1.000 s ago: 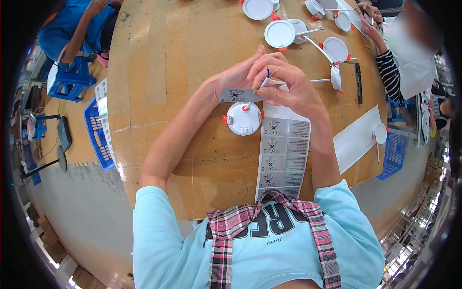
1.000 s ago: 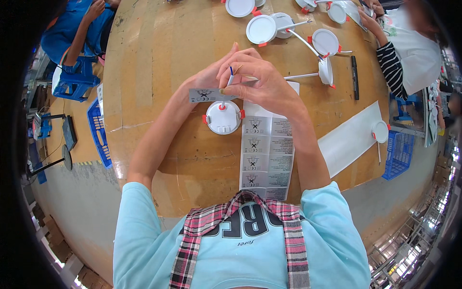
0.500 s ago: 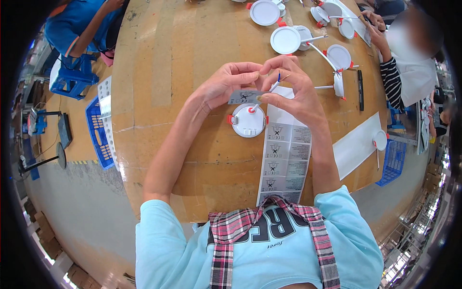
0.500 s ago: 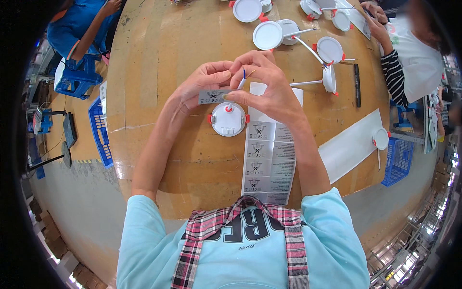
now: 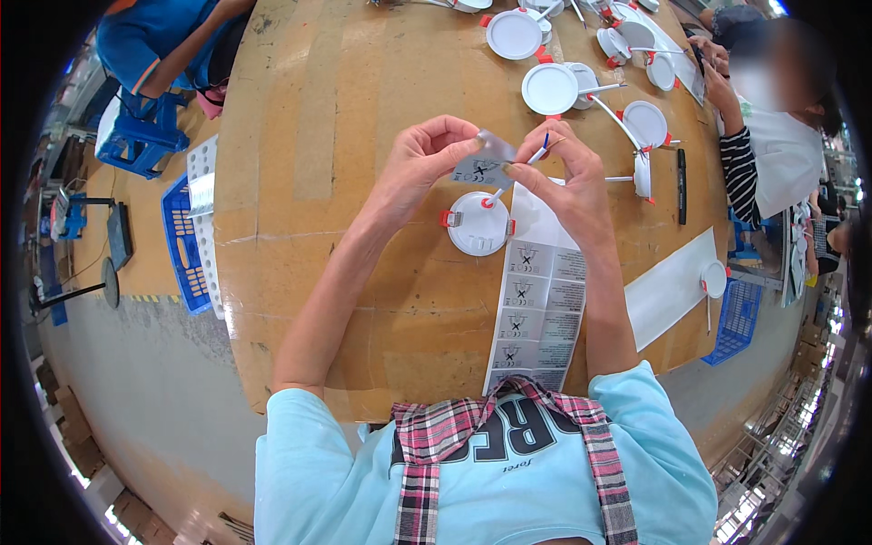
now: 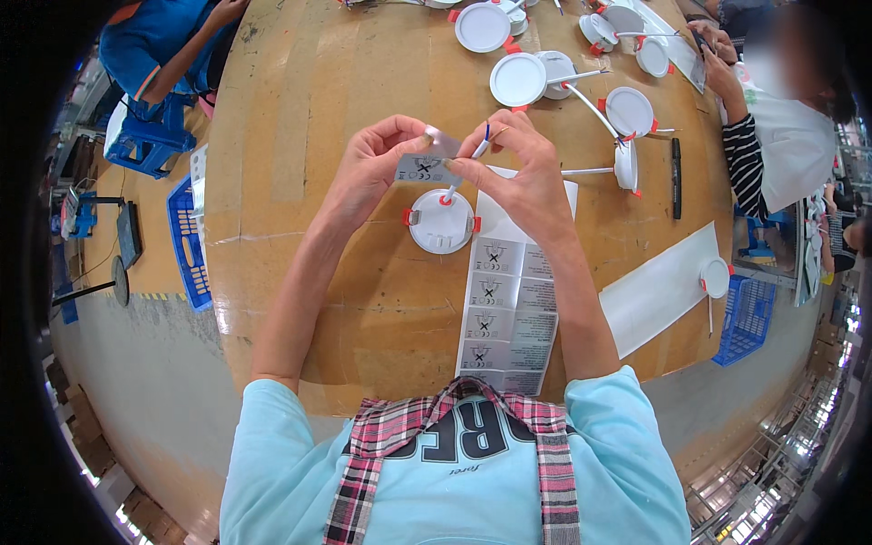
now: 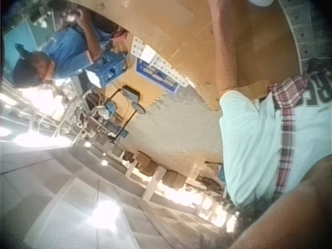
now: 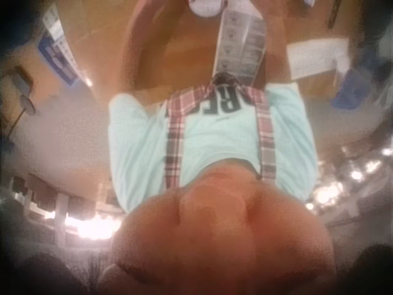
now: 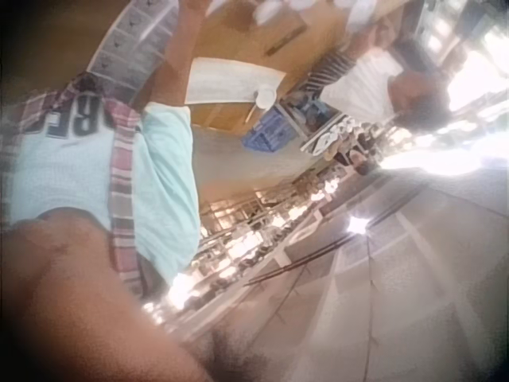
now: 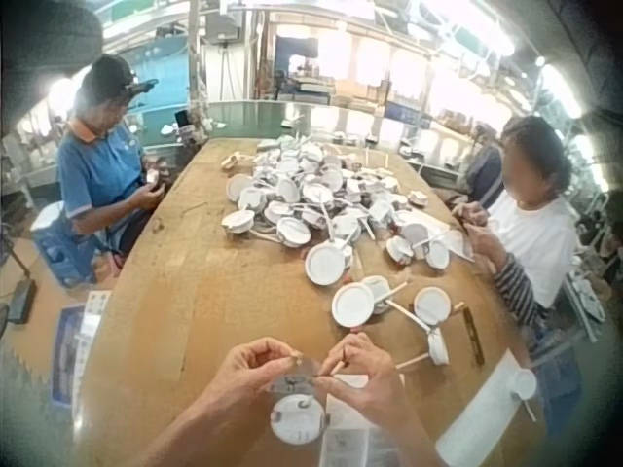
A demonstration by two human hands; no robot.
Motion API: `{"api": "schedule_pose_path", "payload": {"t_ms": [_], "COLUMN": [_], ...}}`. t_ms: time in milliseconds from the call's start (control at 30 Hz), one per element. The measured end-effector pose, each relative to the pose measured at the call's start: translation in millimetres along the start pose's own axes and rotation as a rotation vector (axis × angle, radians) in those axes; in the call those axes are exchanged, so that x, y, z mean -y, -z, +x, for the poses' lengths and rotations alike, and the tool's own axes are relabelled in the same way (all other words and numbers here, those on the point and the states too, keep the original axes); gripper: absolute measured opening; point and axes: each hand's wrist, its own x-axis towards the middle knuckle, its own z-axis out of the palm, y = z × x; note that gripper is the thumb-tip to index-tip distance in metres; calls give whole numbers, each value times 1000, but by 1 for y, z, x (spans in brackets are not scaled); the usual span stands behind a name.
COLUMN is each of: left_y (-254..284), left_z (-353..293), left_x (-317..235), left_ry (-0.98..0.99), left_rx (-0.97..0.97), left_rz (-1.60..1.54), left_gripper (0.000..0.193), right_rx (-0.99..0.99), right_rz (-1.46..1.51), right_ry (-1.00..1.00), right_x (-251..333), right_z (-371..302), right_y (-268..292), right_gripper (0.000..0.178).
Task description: Manually attaching labels and tags to circular electronic light components on an assembly line.
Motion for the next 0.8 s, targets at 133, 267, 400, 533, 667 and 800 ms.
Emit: {"api": "schedule_pose_path", "payload": {"t_ms": [133,267,400,533,667,800], "left_y": [-4,-5,-4,-4,-10,-11], "left_z": [-1,-2,-3,-4,-6,-6], "left_x": [-2,-5,-5,-5,-12,-14], "left_ry": [-46,-75,-80,-79,-57,-54], "left_rx": [-50,-90,-103,-110,-115,-128], "left_rz": [52,114,122,132,121,133], "left_gripper": [14,13,14,15,21,24], "right_rx": [-13,-27,-38,-46,-72,-79], "right_rz": [27,29,23,47,94,92], "right_ry": [-34,-61,-83,-114,-131,-114], "right_x": [-1,-1,-1,-1,-2,0], "right_z": [-1,-1,0,0,0,0], "right_y": [-1,-1,-3,-5,-5,-6], "right_gripper": [17,16,16,15,13,12]}}
